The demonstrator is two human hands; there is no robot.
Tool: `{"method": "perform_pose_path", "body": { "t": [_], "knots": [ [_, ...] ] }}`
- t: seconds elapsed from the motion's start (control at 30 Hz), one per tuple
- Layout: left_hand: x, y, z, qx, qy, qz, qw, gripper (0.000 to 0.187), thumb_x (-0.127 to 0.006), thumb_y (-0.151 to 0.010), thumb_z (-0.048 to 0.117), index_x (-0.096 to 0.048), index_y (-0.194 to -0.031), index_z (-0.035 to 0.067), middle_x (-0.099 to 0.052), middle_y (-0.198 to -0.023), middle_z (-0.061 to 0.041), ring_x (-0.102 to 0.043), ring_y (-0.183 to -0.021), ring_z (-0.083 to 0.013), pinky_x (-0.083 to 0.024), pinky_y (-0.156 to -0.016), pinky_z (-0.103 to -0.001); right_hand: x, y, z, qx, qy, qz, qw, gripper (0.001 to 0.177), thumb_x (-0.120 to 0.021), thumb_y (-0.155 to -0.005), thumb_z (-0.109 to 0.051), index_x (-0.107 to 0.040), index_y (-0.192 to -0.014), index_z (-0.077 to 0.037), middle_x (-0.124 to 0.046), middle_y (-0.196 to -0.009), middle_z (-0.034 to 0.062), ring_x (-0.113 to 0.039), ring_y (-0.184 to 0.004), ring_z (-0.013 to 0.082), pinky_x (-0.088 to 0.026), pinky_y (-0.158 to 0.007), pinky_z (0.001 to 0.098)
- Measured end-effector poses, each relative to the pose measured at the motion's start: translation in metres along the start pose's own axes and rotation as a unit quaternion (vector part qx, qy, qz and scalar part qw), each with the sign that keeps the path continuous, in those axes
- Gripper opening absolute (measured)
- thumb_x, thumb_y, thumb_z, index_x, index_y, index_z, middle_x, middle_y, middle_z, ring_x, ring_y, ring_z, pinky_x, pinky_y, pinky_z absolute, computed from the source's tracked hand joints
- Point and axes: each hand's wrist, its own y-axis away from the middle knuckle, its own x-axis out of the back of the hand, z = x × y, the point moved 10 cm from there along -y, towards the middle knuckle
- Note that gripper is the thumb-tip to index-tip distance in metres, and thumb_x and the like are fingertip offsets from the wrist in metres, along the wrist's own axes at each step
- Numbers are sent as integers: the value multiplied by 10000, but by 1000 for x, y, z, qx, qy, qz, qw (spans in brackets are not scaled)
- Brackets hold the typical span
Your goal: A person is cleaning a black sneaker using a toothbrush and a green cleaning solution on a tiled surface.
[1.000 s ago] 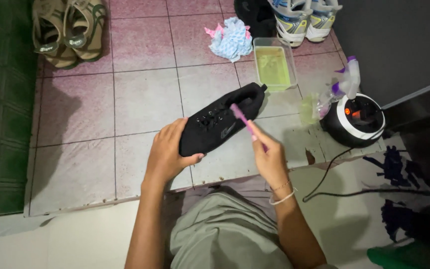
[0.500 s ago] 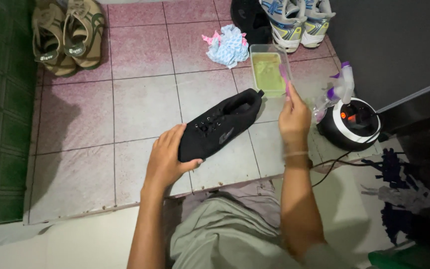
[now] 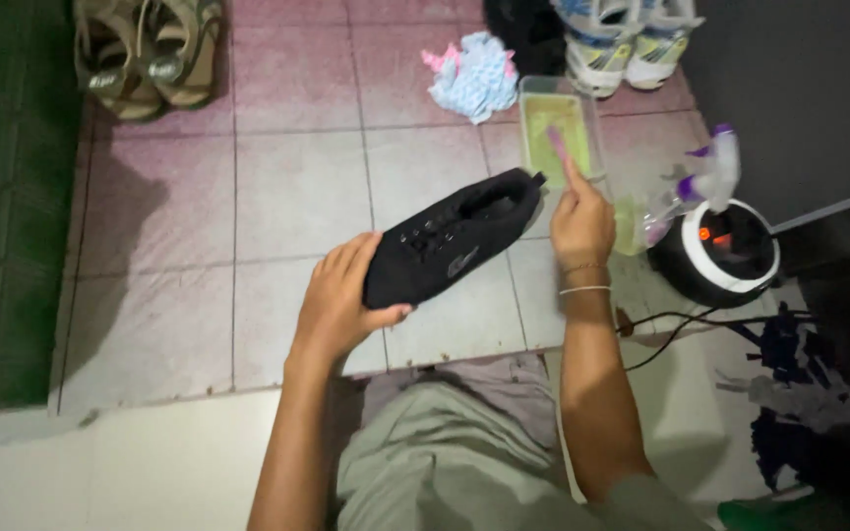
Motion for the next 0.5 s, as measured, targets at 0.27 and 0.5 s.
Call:
{"method": "perform_pose_path", "body": {
  "t": [0.27,0.5],
  "knots": [
    [-1,11,-5,19,31,8,999,1165,-931,-617,453,-392,-1555,23,-538,-1475,-215,-452,-1384,-400,-317,-1160,-545,9,118,-44,221,-248,120,936,368,-482,-1065,-13,-647,-1393,18,-649,-1352,233,-622,-1235,330,-498,-1023,408],
    [16,37,-6,67,-6,20,998,1078,-904,-700,404,-365,-1543,2,-565,-1446,-168,-399,-1405,-354,-226,-1122,-587,7,189,-145,254,-194,-180,930,433,-591,-955,-1,-684,-1362,-118,-744,-859,97,-709,-755,272,-554,-685,359]
  ]
}}
